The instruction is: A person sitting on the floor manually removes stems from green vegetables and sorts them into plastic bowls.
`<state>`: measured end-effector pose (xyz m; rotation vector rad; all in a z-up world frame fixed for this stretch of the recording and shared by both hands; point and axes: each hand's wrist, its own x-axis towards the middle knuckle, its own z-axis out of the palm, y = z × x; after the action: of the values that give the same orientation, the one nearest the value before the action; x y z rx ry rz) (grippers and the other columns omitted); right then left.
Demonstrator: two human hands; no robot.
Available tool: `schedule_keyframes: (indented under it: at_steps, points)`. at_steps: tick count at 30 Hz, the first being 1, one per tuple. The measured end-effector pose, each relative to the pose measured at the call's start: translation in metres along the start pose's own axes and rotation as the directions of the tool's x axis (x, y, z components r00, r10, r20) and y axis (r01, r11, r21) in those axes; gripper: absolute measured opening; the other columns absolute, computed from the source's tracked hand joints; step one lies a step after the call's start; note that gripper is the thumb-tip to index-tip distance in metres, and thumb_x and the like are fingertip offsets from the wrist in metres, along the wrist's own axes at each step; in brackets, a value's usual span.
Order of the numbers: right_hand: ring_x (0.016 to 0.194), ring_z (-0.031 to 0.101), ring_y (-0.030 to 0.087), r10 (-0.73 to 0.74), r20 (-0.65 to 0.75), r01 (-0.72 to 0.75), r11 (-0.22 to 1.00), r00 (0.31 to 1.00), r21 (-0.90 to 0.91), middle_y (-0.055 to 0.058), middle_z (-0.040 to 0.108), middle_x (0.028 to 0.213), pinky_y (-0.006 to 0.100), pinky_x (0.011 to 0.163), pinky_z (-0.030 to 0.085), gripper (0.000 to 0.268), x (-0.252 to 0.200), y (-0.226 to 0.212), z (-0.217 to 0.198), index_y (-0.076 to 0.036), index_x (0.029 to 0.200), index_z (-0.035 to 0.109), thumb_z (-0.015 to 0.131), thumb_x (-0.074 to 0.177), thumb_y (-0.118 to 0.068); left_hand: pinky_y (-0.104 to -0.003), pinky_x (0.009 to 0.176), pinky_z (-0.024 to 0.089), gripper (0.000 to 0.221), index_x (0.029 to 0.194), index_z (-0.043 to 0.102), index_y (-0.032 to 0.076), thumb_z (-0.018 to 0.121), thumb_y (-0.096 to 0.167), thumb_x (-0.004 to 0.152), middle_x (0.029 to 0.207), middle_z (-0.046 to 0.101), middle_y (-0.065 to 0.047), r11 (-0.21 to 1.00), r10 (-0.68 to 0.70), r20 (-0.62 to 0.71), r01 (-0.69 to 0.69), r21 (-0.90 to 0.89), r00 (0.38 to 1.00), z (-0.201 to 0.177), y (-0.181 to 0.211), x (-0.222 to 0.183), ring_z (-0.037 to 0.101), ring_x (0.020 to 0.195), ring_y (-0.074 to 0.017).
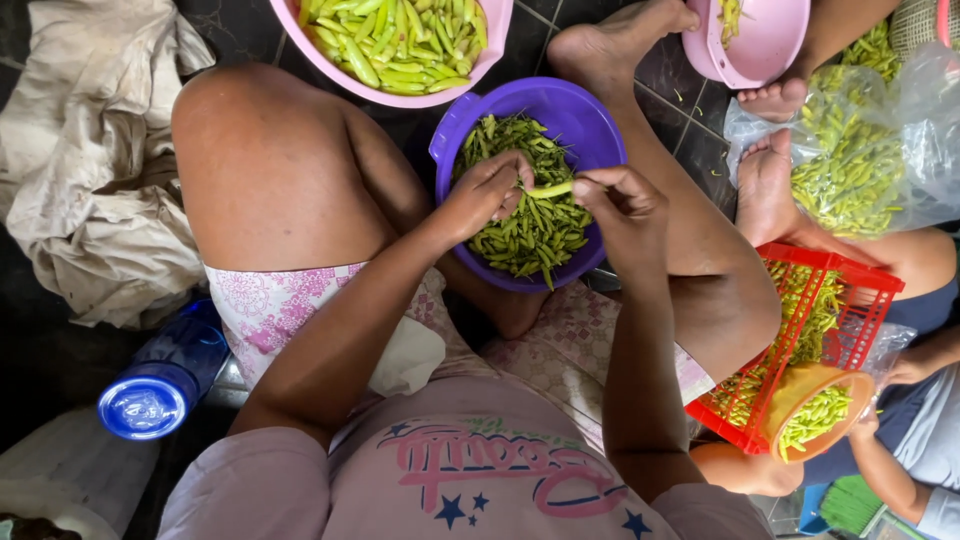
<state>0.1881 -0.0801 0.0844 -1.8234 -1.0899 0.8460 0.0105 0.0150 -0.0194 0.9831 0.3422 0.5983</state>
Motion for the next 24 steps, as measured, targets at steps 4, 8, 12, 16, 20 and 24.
schedule_keyframes:
  at_steps: [4,8,12,16,20,24]
  points:
    - [0.089,0.075,0.023,-0.153,0.054,0.159,0.979,0.987,-0.130,0.018,0.077,0.089,0.039,0.075,0.061,0.016,0.000,-0.022,0.035,0.000,0.110,0.077,0.082,0.098,-0.009,-0.025,0.052,0.037,0.030,0.100,0.053,0.007,0.023,0.002,0.103,0.057,0.037,0.005,0.999,-0.025,0.012,0.025,0.034,1.000,0.003,0.009,-0.006,0.030,0.046,-0.0067]
    - [0.084,0.071,0.019,-0.149,0.037,0.153,0.981,0.988,-0.118,0.017,0.076,0.085,0.038,0.072,0.058,0.015,0.006,-0.024,0.048,0.002,0.105,0.075,0.083,0.098,-0.009,-0.021,0.051,0.035,0.022,0.100,0.057,0.006,0.035,0.002,0.103,0.057,0.046,0.003,0.996,0.040,-0.058,-0.035,0.087,0.998,-0.006,0.008,-0.004,0.038,0.048,-0.0068]
    - [0.083,0.066,0.013,-0.106,0.082,0.110,0.993,0.991,-0.035,0.015,0.073,0.080,0.033,0.071,0.056,0.016,0.014,-0.006,0.043,0.003,0.101,0.074,0.082,0.100,-0.011,-0.021,0.051,0.036,0.024,0.097,0.060,0.005,0.038,0.000,0.102,0.056,0.047,0.000,0.995,0.053,-0.076,-0.046,0.087,0.996,-0.006,0.006,-0.002,0.037,0.047,-0.0057]
    - [0.083,0.065,0.011,-0.017,0.135,0.004,0.995,0.991,0.096,0.009,0.071,0.080,0.027,0.077,0.055,0.019,0.013,0.005,0.040,-0.002,0.097,0.074,0.075,0.104,-0.020,-0.024,0.052,0.038,0.027,0.098,0.069,0.003,0.043,-0.001,0.100,0.058,0.057,-0.007,0.989,0.071,-0.109,-0.056,0.134,0.991,-0.006,0.003,0.001,0.040,0.048,-0.0085]
    - [0.086,0.062,0.009,0.113,0.203,-0.168,0.946,0.973,0.279,0.006,0.066,0.086,0.022,0.078,0.051,0.021,0.013,0.010,0.040,-0.006,0.095,0.067,0.066,0.108,-0.022,-0.025,0.053,0.039,0.028,0.093,0.071,0.003,0.044,0.000,0.098,0.061,0.061,-0.009,0.986,0.075,-0.131,-0.055,0.155,0.989,-0.005,0.008,0.000,0.041,0.051,-0.0104]
    - [0.088,0.062,0.010,0.145,0.217,-0.216,0.910,0.965,0.355,0.006,0.062,0.089,0.022,0.081,0.051,0.021,0.013,0.007,0.042,-0.005,0.095,0.063,0.063,0.109,-0.021,-0.022,0.052,0.040,0.027,0.089,0.070,0.006,0.045,0.001,0.097,0.059,0.060,-0.005,0.982,0.085,-0.141,-0.059,0.182,0.986,-0.004,0.013,0.001,0.043,0.050,-0.0084]
